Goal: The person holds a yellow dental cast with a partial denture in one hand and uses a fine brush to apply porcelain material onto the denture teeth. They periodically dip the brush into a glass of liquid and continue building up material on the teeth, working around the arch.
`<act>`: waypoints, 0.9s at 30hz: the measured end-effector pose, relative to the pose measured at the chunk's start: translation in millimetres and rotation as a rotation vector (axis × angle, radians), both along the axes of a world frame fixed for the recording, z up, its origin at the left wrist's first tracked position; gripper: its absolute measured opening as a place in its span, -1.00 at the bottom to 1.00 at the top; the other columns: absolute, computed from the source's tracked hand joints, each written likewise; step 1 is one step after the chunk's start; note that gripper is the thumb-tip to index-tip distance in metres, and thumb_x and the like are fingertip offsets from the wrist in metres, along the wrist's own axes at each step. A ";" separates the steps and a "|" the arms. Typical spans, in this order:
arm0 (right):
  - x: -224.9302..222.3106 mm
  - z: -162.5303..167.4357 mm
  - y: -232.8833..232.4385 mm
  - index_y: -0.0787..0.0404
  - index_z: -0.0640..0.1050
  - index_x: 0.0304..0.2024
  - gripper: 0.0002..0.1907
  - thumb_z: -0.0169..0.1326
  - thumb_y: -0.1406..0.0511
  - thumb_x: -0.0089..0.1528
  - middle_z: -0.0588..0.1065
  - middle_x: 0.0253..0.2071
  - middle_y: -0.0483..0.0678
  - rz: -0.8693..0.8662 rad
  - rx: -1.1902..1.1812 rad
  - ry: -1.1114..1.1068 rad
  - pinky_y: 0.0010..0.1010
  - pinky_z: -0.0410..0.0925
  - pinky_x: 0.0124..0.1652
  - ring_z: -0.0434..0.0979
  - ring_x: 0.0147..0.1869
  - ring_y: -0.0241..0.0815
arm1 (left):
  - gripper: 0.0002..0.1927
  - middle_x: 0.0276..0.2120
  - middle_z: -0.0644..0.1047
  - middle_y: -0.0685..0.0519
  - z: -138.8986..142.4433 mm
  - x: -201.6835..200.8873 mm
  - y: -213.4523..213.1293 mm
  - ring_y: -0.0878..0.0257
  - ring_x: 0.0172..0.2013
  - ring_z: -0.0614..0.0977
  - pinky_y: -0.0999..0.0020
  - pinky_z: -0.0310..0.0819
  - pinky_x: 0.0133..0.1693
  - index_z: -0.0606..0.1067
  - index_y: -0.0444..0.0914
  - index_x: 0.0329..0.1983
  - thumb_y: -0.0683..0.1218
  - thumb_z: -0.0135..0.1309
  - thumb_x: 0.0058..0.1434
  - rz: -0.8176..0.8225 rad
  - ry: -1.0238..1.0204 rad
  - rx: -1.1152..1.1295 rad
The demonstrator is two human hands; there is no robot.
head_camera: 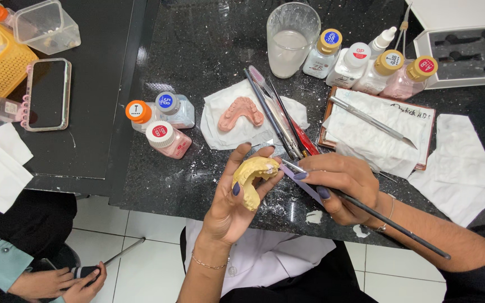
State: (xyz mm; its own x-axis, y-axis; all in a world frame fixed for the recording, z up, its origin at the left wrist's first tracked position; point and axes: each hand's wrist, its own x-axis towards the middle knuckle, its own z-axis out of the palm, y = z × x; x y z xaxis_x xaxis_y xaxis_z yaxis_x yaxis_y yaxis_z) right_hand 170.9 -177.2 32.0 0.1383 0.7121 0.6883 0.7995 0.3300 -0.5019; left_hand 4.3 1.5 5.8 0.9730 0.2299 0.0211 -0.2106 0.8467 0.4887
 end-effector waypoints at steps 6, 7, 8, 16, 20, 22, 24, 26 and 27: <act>0.7 -1.1 0.0 0.27 0.44 0.04 -0.77 -0.08 0.38 0.34 0.56 -0.03 0.21 0.043 0.006 -0.071 -0.20 0.58 -0.08 0.69 -0.01 0.09 | -0.20 0.33 0.32 -0.24 1.0 -2.1 0.6 -0.09 0.35 0.35 -0.14 0.16 0.44 0.21 -0.27 0.32 0.11 0.37 0.19 -0.012 0.057 -0.156; 0.1 -0.6 -0.3 0.27 0.45 0.03 -0.77 -0.07 0.41 0.33 0.57 -0.03 0.21 0.052 -0.013 -0.068 -0.20 0.58 -0.09 0.70 0.00 0.09 | -0.20 0.34 0.31 -0.23 1.1 -2.0 0.7 -0.08 0.35 0.36 -0.12 0.17 0.45 0.21 -0.26 0.32 0.11 0.38 0.18 -0.010 0.051 -0.125; -1.1 -0.3 -0.7 0.25 0.45 0.03 -0.77 -0.05 0.42 0.32 0.58 -0.03 0.19 0.029 -0.013 -0.079 -0.19 0.58 -0.07 0.70 0.00 0.07 | -0.19 0.34 0.31 -0.21 1.1 -2.2 0.6 -0.06 0.35 0.36 -0.11 0.17 0.45 0.21 -0.25 0.32 0.11 0.38 0.17 -0.008 0.047 -0.095; -1.4 -2.1 -5.3 0.19 0.35 0.07 -0.72 0.02 0.38 0.32 0.56 -0.05 0.14 -0.051 0.001 -0.088 -0.13 0.58 -0.03 0.69 -0.02 0.05 | -0.22 0.35 0.31 -0.21 -3.4 -2.5 1.1 -0.06 0.36 0.39 -0.05 0.25 0.43 0.21 -0.23 0.34 0.14 0.34 0.23 -0.011 0.022 -0.094; -3.8 -7.9 -10.6 0.15 0.32 0.08 -0.71 0.05 0.40 0.34 0.56 -0.05 0.11 -0.073 -0.034 -0.074 -0.17 0.58 -0.06 0.70 -0.01 0.07 | -0.23 0.35 0.33 -0.24 -8.5 -4.2 1.5 -0.07 0.35 0.41 0.03 0.33 0.37 0.22 -0.23 0.39 0.18 0.27 0.29 -0.033 -0.001 -0.091; -6.3 -10.9 -13.6 0.14 0.33 0.06 -0.71 0.07 0.37 0.32 0.56 -0.06 0.11 -0.144 -0.060 -0.029 -0.21 0.57 -0.11 0.69 -0.03 0.09 | -0.26 0.36 0.32 -0.25 -9.8 -6.5 0.3 -0.07 0.34 0.42 0.05 0.36 0.34 0.22 -0.22 0.38 0.22 0.20 0.32 -0.032 0.021 -0.089; -6.6 -13.5 -15.3 0.16 0.32 0.06 -0.72 0.06 0.37 0.33 0.56 -0.05 0.14 -0.180 -0.059 -0.024 -0.21 0.56 -0.12 0.70 -0.03 0.10 | -0.29 0.37 0.31 -0.25 -10.2 -6.5 0.8 -0.07 0.30 0.44 0.05 0.40 0.29 0.22 -0.20 0.36 0.28 0.10 0.34 -0.032 0.062 -0.088; -5.6 -15.4 -16.0 0.16 0.30 0.06 -0.71 0.07 0.39 0.34 0.56 -0.04 0.14 -0.185 -0.045 0.007 -0.22 0.57 -0.12 0.70 -0.02 0.10 | -0.30 0.34 0.31 -0.33 -9.1 -6.4 3.5 -0.14 0.23 0.49 0.05 0.46 0.17 0.20 -0.25 0.42 0.31 -0.04 0.48 -0.037 0.055 -0.183; -4.7 -16.2 -15.7 0.16 0.29 0.07 -0.70 0.08 0.40 0.34 0.56 -0.03 0.14 -0.174 -0.031 0.035 -0.22 0.57 -0.11 0.70 -0.01 0.10 | -0.30 0.33 0.31 -0.36 -8.0 -6.1 4.6 -0.17 0.19 0.51 0.05 0.49 0.11 0.19 -0.28 0.44 0.33 -0.12 0.55 -0.040 0.051 -0.234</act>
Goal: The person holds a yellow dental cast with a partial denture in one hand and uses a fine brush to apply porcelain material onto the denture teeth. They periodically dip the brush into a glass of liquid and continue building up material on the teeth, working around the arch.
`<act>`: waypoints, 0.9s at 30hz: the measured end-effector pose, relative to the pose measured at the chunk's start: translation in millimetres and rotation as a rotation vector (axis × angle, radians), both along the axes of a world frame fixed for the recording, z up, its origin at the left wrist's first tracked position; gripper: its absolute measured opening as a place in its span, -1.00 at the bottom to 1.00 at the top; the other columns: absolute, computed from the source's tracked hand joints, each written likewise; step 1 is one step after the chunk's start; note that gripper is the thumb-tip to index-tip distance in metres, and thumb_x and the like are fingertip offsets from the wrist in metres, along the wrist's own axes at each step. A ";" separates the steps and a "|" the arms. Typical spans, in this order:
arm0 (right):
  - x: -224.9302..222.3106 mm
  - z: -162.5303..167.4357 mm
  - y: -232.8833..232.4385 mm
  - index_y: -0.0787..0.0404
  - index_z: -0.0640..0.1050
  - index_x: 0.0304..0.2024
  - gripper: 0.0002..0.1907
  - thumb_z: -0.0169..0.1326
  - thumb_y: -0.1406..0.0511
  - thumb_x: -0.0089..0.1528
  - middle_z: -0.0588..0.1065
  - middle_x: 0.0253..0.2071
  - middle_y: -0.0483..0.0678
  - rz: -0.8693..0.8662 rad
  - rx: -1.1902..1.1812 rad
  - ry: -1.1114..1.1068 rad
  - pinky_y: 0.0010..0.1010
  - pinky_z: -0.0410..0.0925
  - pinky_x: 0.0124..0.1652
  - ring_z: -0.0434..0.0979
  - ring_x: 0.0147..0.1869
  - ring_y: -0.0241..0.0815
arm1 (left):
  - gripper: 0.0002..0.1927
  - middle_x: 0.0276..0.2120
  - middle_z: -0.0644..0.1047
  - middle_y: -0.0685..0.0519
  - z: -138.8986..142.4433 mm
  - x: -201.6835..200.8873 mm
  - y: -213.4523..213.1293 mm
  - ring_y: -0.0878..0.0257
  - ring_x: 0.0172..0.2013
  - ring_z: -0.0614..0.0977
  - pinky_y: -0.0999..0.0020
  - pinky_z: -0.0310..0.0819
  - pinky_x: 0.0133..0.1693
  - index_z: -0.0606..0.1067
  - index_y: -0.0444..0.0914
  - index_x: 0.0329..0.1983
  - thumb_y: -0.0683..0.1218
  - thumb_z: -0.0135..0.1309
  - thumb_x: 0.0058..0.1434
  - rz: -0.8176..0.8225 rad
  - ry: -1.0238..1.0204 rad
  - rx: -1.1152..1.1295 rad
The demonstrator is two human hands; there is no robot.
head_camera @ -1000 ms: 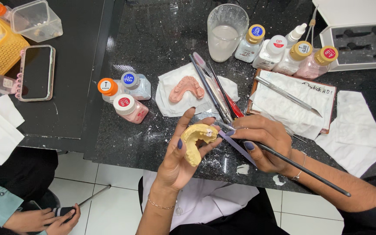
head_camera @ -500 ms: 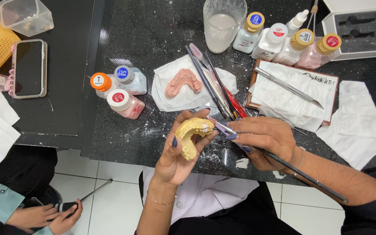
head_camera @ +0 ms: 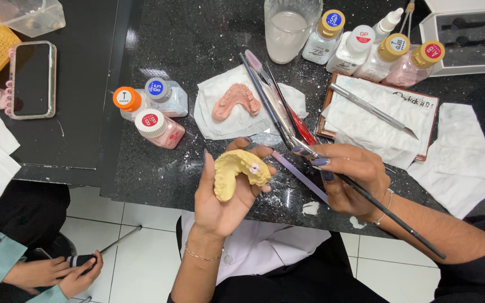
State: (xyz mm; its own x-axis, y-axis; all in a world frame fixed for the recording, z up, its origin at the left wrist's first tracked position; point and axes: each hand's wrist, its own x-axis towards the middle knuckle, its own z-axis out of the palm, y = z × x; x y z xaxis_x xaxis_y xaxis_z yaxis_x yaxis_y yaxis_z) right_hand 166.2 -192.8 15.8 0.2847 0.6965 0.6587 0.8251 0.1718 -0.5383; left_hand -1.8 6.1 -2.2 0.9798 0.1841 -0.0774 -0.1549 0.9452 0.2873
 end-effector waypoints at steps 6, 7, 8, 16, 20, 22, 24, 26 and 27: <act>3.8 4.7 -2.0 0.12 0.28 0.05 -0.59 0.13 0.51 0.26 0.53 -0.04 0.12 0.123 0.032 -0.088 -0.16 0.58 -0.09 0.69 -0.03 0.12 | -0.16 0.31 0.36 -0.32 8.9 2.7 1.8 -0.12 0.11 0.54 0.07 0.58 0.10 0.01 -0.38 0.59 0.19 -0.21 0.40 -0.100 -0.069 -0.133; 3.9 6.0 -1.9 0.12 0.28 0.06 -0.57 0.15 0.52 0.25 0.53 -0.03 0.11 0.140 0.034 -0.120 -0.17 0.58 -0.10 0.68 -0.05 0.10 | -0.15 0.28 0.37 -0.29 10.3 2.9 1.3 -0.11 0.09 0.55 0.09 0.58 0.06 0.00 -0.38 0.61 0.19 -0.21 0.40 -0.095 -0.059 -0.108; 4.1 7.9 -2.6 0.12 0.32 0.05 -0.57 0.17 0.52 0.23 0.54 -0.05 0.10 0.143 0.006 -0.144 -0.22 0.56 -0.16 0.68 -0.10 0.06 | -0.14 0.25 0.38 -0.27 11.7 2.9 1.2 -0.09 0.08 0.55 0.11 0.59 0.02 -0.01 -0.38 0.62 0.19 -0.21 0.40 -0.092 -0.051 -0.081; -0.4 17.0 -9.7 0.16 0.47 0.00 -0.68 0.11 0.27 0.20 0.52 -0.19 -0.02 0.165 0.011 -0.233 -0.26 0.50 -0.27 0.58 -0.24 -0.08 | 0.13 0.11 0.42 -0.12 15.3 4.3 1.0 0.08 -0.07 0.52 0.29 0.48 -0.24 -0.04 -0.41 0.67 0.54 -0.37 0.39 -0.142 -0.039 -0.040; -10.6 16.7 -10.9 0.04 0.41 0.03 -0.75 0.16 0.33 0.34 0.54 -0.05 -0.13 0.039 -0.004 -0.206 -0.13 0.33 0.11 0.47 0.00 -0.14 | 0.21 0.08 0.41 -0.08 18.4 1.8 -0.2 0.11 -0.07 0.51 0.30 0.47 -0.21 -0.05 -0.46 0.66 0.58 -0.36 0.31 -0.154 -0.039 -0.069; -14.4 16.9 -11.2 -0.02 0.42 0.02 -0.73 0.19 0.31 0.33 0.57 -0.01 -0.20 -0.019 -0.040 -0.202 -0.13 0.20 0.20 0.42 0.04 -0.19 | 0.20 0.10 0.41 -0.07 19.9 0.9 -0.1 0.13 -0.06 0.49 0.31 0.46 -0.18 -0.06 -0.47 0.66 0.54 -0.27 0.31 -0.157 -0.029 -0.069; -15.5 17.2 -11.1 -0.01 0.46 0.02 -0.75 0.20 0.29 0.33 0.57 0.00 -0.20 -0.009 -0.068 -0.221 -0.11 0.19 0.21 0.41 0.02 -0.19 | 0.18 0.15 0.41 -0.05 21.1 0.1 -0.4 0.16 -0.05 0.47 0.33 0.45 -0.16 -0.08 -0.47 0.67 0.46 -0.14 0.30 -0.159 -0.029 -0.035; -15.7 16.9 -10.1 -0.02 0.49 0.00 -0.78 0.19 0.25 0.32 0.57 0.00 -0.22 -0.001 -0.067 -0.248 -0.09 0.18 0.22 0.41 0.01 -0.20 | 0.19 0.15 0.41 -0.05 21.3 0.4 -0.6 0.16 -0.04 0.47 0.32 0.45 -0.15 -0.11 -0.46 0.66 0.40 -0.05 0.26 -0.148 -0.018 0.020; -15.8 16.4 -9.3 -0.03 0.50 -0.01 -0.79 0.18 0.21 0.32 0.57 -0.02 -0.24 0.002 -0.052 -0.267 -0.08 0.18 0.22 0.41 0.00 -0.21 | 0.20 0.15 0.41 -0.05 21.1 1.0 -0.4 0.16 -0.03 0.47 0.31 0.45 -0.14 -0.12 -0.45 0.66 0.38 0.00 0.23 -0.145 -0.013 0.050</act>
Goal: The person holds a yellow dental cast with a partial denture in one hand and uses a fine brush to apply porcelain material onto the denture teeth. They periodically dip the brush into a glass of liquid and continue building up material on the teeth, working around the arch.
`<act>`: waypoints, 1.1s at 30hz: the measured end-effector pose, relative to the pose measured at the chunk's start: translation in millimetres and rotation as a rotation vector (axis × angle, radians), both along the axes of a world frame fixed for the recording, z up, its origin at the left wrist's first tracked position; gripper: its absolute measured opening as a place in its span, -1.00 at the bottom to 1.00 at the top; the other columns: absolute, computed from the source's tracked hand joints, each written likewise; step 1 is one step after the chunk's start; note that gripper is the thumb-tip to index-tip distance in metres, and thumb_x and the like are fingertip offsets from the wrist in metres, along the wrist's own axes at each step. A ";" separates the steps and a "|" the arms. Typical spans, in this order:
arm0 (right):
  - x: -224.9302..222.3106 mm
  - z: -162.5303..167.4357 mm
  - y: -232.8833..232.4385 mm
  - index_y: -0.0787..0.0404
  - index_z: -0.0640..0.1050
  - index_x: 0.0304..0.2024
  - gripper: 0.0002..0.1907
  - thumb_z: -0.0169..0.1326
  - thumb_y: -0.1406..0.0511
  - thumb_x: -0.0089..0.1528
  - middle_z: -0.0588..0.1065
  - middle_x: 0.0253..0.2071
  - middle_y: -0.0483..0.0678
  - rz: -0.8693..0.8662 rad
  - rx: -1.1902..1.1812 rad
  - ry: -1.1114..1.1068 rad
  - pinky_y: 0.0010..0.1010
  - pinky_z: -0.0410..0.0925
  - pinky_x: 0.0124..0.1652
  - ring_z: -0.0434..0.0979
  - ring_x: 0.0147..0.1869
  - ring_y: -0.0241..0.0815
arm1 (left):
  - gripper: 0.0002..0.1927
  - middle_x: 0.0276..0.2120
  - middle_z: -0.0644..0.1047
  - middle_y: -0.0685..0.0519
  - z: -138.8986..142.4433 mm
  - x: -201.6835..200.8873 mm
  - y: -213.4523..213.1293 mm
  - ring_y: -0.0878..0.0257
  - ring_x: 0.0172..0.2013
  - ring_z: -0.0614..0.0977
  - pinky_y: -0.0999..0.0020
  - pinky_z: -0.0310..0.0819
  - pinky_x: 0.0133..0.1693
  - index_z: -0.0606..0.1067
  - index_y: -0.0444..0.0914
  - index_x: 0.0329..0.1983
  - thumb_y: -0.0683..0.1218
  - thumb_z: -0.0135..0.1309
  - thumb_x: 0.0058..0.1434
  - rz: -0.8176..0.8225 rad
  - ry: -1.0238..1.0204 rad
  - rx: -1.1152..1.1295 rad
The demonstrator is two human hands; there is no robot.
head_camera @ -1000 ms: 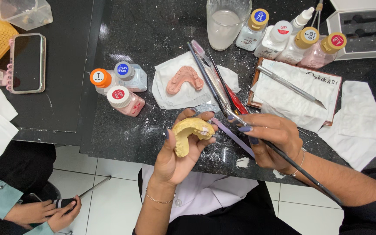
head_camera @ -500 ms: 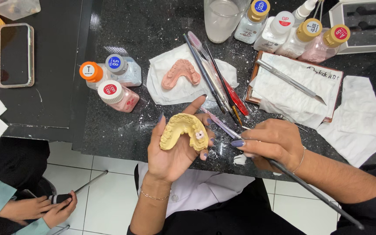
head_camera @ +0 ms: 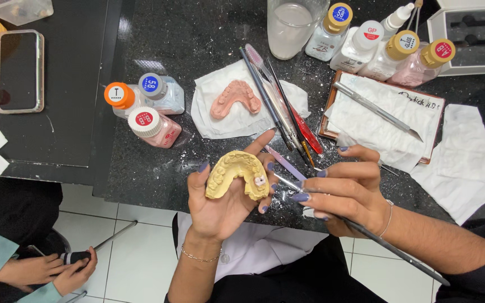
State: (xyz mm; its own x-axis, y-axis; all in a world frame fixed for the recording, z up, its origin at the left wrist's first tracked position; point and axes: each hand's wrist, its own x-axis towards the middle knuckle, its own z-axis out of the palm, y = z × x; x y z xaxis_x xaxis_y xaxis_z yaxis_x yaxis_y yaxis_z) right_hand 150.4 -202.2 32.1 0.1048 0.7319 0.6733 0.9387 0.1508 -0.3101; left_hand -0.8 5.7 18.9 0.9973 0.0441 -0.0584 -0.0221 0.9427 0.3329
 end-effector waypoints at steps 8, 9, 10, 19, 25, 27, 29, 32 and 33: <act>-0.7 0.7 1.9 -0.06 0.56 -0.07 -0.86 0.12 0.14 0.34 0.58 -0.05 -0.27 0.024 0.001 0.038 -0.07 0.16 0.22 0.44 -0.02 -0.23 | 0.12 0.09 0.40 -0.04 -2.0 1.7 -0.6 0.16 -0.01 0.46 0.38 0.41 -0.05 -0.12 -0.44 0.68 0.29 0.04 0.33 0.013 -0.004 -0.011; -1.2 0.8 2.8 -0.06 0.56 -0.07 -0.86 0.12 0.14 0.34 0.59 -0.06 -0.27 0.022 -0.002 0.038 -0.07 0.16 0.23 0.44 -0.01 -0.23 | 0.12 0.09 0.40 -0.04 -2.1 1.6 -0.8 0.17 -0.02 0.45 0.38 0.41 -0.05 -0.12 -0.44 0.68 0.29 0.04 0.33 0.013 -0.013 -0.016; -1.5 1.1 3.7 -0.07 0.57 -0.07 -0.86 0.12 0.14 0.34 0.59 -0.07 -0.28 0.020 -0.004 0.038 -0.07 0.16 0.23 0.44 -0.01 -0.22 | 0.12 0.09 0.40 -0.04 -2.4 1.5 -1.2 0.17 -0.02 0.45 0.38 0.41 -0.05 -0.12 -0.44 0.68 0.29 0.04 0.33 0.016 -0.011 -0.016; -2.3 5.6 9.6 -0.05 0.59 -0.09 -0.87 0.18 0.18 0.32 0.59 -0.09 -0.27 0.033 -0.015 0.008 -0.08 0.15 0.22 0.45 0.00 -0.21 | 0.14 0.11 0.41 -0.03 -3.0 1.2 -1.9 0.18 -0.02 0.42 0.38 0.41 0.00 -0.13 -0.43 0.68 0.27 0.07 0.30 0.017 -0.009 -0.028; -2.2 5.5 10.3 -0.03 0.59 -0.09 -0.86 0.19 0.19 0.31 0.60 -0.09 -0.24 0.038 -0.016 0.025 -0.07 0.16 0.23 0.46 -0.01 -0.22 | 0.14 0.10 0.42 -0.04 -2.0 1.2 -1.0 0.16 0.00 0.44 0.37 0.41 -0.02 -0.13 -0.43 0.67 0.28 0.08 0.28 0.012 0.004 -0.003; -2.0 5.1 9.9 -0.03 0.59 -0.09 -0.86 0.19 0.19 0.30 0.60 -0.08 -0.24 0.042 -0.015 0.027 -0.07 0.16 0.23 0.46 -0.01 -0.21 | 0.14 0.11 0.42 -0.03 -2.7 1.5 -0.5 0.16 -0.01 0.44 0.38 0.40 0.00 -0.13 -0.43 0.68 0.28 0.09 0.29 0.007 0.001 -0.011; -1.6 4.4 9.7 -0.02 0.59 -0.09 -0.86 0.19 0.20 0.30 0.60 -0.08 -0.24 0.044 -0.012 0.025 -0.07 0.16 0.23 0.46 -0.01 -0.20 | 0.14 0.11 0.42 -0.03 -3.6 2.0 -0.4 0.17 0.00 0.44 0.37 0.40 0.01 -0.12 -0.43 0.68 0.28 0.09 0.29 0.003 -0.003 -0.017; -1.1 3.6 9.2 -0.02 0.59 -0.09 -0.85 0.20 0.21 0.30 0.60 -0.09 -0.24 0.050 -0.009 0.021 -0.07 0.16 0.23 0.47 -0.01 -0.20 | 0.14 0.11 0.42 -0.04 -4.3 2.1 -0.4 0.17 0.00 0.44 0.37 0.40 -0.01 -0.11 -0.42 0.68 0.28 0.10 0.29 -0.005 -0.005 -0.023; -0.8 3.8 8.5 -0.03 0.59 -0.09 -0.85 0.19 0.21 0.29 0.60 -0.08 -0.24 0.057 -0.012 0.020 -0.06 0.16 0.22 0.47 -0.01 -0.20 | 0.14 0.11 0.42 -0.04 -4.2 1.9 -0.3 0.17 0.00 0.44 0.37 0.40 -0.02 -0.11 -0.42 0.68 0.28 0.10 0.29 -0.007 -0.005 -0.024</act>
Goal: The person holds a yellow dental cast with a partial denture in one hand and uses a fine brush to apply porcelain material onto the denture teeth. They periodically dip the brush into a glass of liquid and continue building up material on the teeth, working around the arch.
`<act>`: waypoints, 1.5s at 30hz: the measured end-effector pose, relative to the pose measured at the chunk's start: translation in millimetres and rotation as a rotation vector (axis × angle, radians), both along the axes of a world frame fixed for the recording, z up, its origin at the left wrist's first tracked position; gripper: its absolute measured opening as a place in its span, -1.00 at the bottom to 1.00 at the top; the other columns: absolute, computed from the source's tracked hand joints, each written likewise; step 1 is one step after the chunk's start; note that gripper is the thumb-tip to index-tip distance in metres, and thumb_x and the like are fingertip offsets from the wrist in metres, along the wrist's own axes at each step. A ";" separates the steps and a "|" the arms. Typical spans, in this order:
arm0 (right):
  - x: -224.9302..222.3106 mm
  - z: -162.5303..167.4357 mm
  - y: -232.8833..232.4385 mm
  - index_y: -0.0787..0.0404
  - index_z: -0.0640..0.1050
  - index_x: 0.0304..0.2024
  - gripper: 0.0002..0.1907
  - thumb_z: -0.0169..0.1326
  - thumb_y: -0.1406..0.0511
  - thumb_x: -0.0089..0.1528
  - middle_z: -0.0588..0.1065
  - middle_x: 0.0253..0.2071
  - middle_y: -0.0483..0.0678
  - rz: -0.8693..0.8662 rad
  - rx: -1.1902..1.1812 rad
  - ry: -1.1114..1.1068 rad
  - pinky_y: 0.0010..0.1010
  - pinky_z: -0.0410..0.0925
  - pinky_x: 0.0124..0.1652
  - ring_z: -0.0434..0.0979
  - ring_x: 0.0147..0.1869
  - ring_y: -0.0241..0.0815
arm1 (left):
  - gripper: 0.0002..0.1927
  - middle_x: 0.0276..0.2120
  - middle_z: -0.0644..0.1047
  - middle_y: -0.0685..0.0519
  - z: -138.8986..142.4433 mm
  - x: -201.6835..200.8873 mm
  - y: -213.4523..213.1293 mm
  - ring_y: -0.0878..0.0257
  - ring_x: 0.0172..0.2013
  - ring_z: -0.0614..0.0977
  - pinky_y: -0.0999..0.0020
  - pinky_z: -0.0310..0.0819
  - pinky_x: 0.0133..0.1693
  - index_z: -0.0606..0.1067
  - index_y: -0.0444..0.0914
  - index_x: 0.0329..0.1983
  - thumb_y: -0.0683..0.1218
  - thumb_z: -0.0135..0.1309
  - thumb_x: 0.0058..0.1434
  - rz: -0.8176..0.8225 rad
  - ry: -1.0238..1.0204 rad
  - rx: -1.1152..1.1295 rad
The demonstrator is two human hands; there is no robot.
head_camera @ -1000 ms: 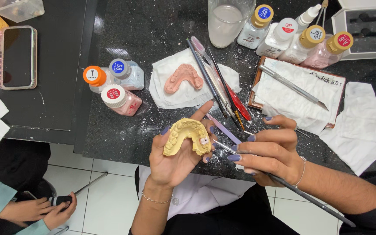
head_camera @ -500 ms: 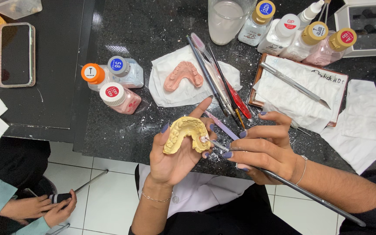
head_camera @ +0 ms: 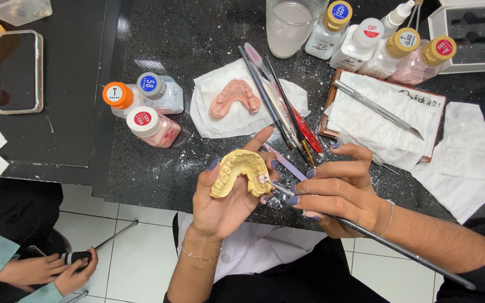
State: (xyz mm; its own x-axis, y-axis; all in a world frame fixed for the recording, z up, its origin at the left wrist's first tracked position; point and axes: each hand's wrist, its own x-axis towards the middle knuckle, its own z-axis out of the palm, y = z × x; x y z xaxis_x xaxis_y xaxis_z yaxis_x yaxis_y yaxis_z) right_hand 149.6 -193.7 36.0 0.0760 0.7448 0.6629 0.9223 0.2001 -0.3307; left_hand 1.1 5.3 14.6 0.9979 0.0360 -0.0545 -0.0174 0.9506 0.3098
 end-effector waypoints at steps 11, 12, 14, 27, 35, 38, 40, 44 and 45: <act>0.2 -0.9 0.6 -0.03 0.58 -0.08 -0.84 0.19 0.22 0.28 0.59 -0.09 -0.25 0.005 0.008 -0.015 -0.05 0.17 0.22 0.47 -0.01 -0.21 | 0.13 0.11 0.41 -0.04 -0.3 0.7 -1.0 0.18 0.00 0.46 0.38 0.42 -0.02 -0.09 -0.43 0.68 0.27 0.11 0.29 0.016 -0.022 0.000; -0.5 -0.3 0.0 -0.02 0.58 -0.08 -0.85 0.21 0.23 0.29 0.60 -0.08 -0.25 -0.008 -0.002 -0.004 -0.05 0.17 0.23 0.47 0.00 -0.21 | 0.13 0.10 0.41 -0.04 -0.4 0.6 -1.1 0.18 0.00 0.46 0.38 0.43 -0.01 -0.09 -0.43 0.68 0.26 0.11 0.30 0.016 -0.026 -0.001; -1.3 0.6 -0.5 -0.02 0.58 -0.08 -0.84 0.23 0.24 0.29 0.60 -0.08 -0.25 -0.014 -0.016 0.010 -0.05 0.18 0.23 0.47 0.00 -0.21 | 0.14 0.11 0.41 -0.06 -0.7 0.4 -1.3 0.16 0.01 0.47 0.38 0.43 0.01 -0.09 -0.43 0.66 0.27 0.11 0.26 0.018 -0.004 0.009; 1.2 -1.2 -2.4 -0.03 0.59 -0.07 -0.81 0.21 0.27 0.25 0.59 -0.07 -0.25 0.018 -0.024 -0.019 -0.04 0.15 0.23 0.49 0.00 -0.20 | 0.13 0.08 0.40 -0.07 -3.7 -0.3 -1.3 0.16 0.05 0.48 0.36 0.44 0.00 -0.09 -0.45 0.68 0.26 0.12 0.32 0.018 -0.048 -0.021; 1.4 0.3 -2.9 -0.04 0.58 -0.07 -0.82 0.19 0.26 0.26 0.59 -0.06 -0.26 0.004 -0.032 -0.005 -0.05 0.17 0.23 0.48 0.01 -0.20 | 0.14 0.14 0.42 -0.06 -2.1 -1.0 -1.6 0.17 0.05 0.48 0.37 0.45 0.00 -0.10 -0.43 0.68 0.26 0.12 0.29 0.016 -0.015 -0.017; 1.8 0.6 -2.2 -0.04 0.58 -0.07 -0.81 0.19 0.25 0.25 0.58 -0.06 -0.26 0.026 -0.025 -0.026 -0.04 0.16 0.22 0.49 0.01 -0.20 | 0.13 0.14 0.42 -0.07 -1.6 -1.2 -0.7 0.16 0.06 0.48 0.36 0.45 0.00 -0.09 -0.44 0.68 0.26 0.12 0.30 0.021 -0.022 -0.002; 0.7 0.2 -1.7 -0.04 0.58 -0.06 -0.81 0.20 0.27 0.26 0.59 -0.05 -0.26 0.010 -0.014 -0.030 -0.05 0.17 0.22 0.48 0.02 -0.20 | 0.13 0.14 0.42 -0.07 -1.3 -1.2 -0.8 0.16 0.05 0.48 0.36 0.45 -0.01 -0.09 -0.44 0.68 0.26 0.12 0.30 0.022 -0.025 0.003; -1.0 -0.4 -2.9 -0.03 0.58 -0.07 -0.80 0.22 0.27 0.24 0.59 -0.06 -0.26 0.009 -0.031 -0.005 -0.03 0.17 0.22 0.49 0.02 -0.18 | 0.14 0.14 0.42 -0.08 -0.8 -1.4 -1.2 0.16 0.04 0.48 0.35 0.45 -0.01 -0.09 -0.45 0.67 0.27 0.12 0.28 0.023 -0.006 0.010; -0.3 -0.8 -3.1 -0.02 0.58 -0.07 -0.80 0.22 0.27 0.24 0.59 -0.06 -0.25 0.026 -0.027 -0.020 -0.02 0.17 0.22 0.49 0.03 -0.17 | 0.14 0.13 0.42 -0.07 -0.8 -1.4 -0.8 0.16 0.05 0.48 0.35 0.45 -0.01 -0.09 -0.45 0.66 0.27 0.12 0.28 0.026 -0.001 0.014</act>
State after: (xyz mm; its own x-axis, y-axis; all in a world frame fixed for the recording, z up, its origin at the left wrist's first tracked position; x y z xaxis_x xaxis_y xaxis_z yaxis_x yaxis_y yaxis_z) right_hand 149.3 -196.8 35.2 0.0433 0.7642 0.6435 0.9231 0.2157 -0.3183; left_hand -0.2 4.5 13.8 0.9966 0.0629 -0.0526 -0.0426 0.9454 0.3232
